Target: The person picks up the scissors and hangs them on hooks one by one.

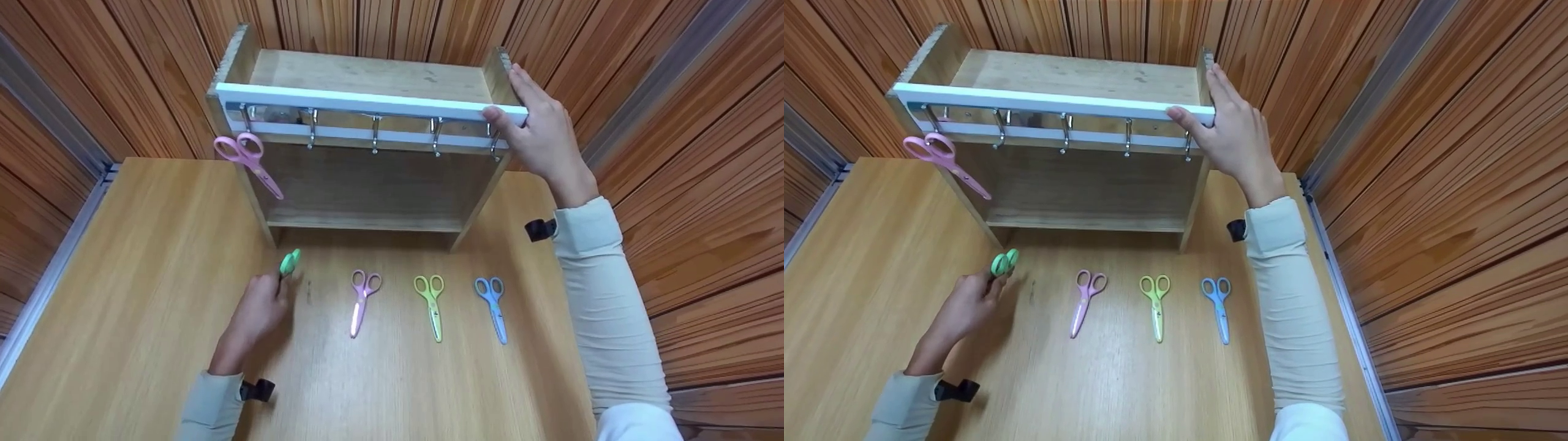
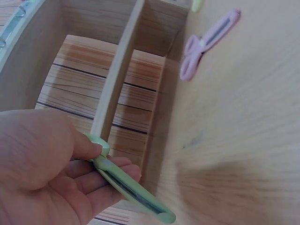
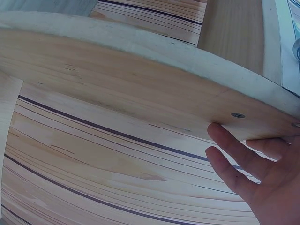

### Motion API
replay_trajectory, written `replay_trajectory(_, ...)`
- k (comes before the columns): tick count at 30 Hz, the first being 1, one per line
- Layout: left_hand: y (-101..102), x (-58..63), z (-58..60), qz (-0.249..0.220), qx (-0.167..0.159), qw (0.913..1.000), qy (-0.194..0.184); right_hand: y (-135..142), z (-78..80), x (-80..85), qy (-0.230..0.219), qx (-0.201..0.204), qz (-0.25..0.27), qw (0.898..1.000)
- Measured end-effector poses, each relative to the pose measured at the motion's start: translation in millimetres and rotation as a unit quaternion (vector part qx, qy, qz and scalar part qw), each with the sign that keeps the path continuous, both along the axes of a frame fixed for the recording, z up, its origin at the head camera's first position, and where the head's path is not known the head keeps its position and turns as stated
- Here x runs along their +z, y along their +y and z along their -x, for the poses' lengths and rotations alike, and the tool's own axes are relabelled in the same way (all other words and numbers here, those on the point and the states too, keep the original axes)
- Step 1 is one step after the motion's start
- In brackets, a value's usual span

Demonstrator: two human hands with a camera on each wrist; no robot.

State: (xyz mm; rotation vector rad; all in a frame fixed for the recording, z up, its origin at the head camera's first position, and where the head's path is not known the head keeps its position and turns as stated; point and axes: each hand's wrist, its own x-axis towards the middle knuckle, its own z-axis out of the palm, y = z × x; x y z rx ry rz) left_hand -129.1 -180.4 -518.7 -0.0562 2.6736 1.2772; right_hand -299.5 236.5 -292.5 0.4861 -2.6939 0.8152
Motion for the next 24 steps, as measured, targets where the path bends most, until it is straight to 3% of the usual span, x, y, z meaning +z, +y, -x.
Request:
replay_trajectory(3,0.9,5.5,1.3,-0.026,0.006,0.9996,-0.006,0.5,-0.4,0.2,0.002,0.000,0.000,1.000)
replay_trajectory(11,6.6,12.9,5.1,-0.068,0.012,0.9944,0.080,0.5,-0.5,-1.5,0.006,0.003,0.002,1.000)
replay_trajectory(18,11.0,25.5,7.8,-0.118,0.003,0.9886,0.094,-0.1,-0.9,-1.7,0.004,0.004,0.001,1.000)
replay_trajectory(24,12.7,38.8,9.3,-0.133,-0.003,0.9852,0.108,-0.7,-0.1,-0.7,0.010,0.007,0.004,1.000)
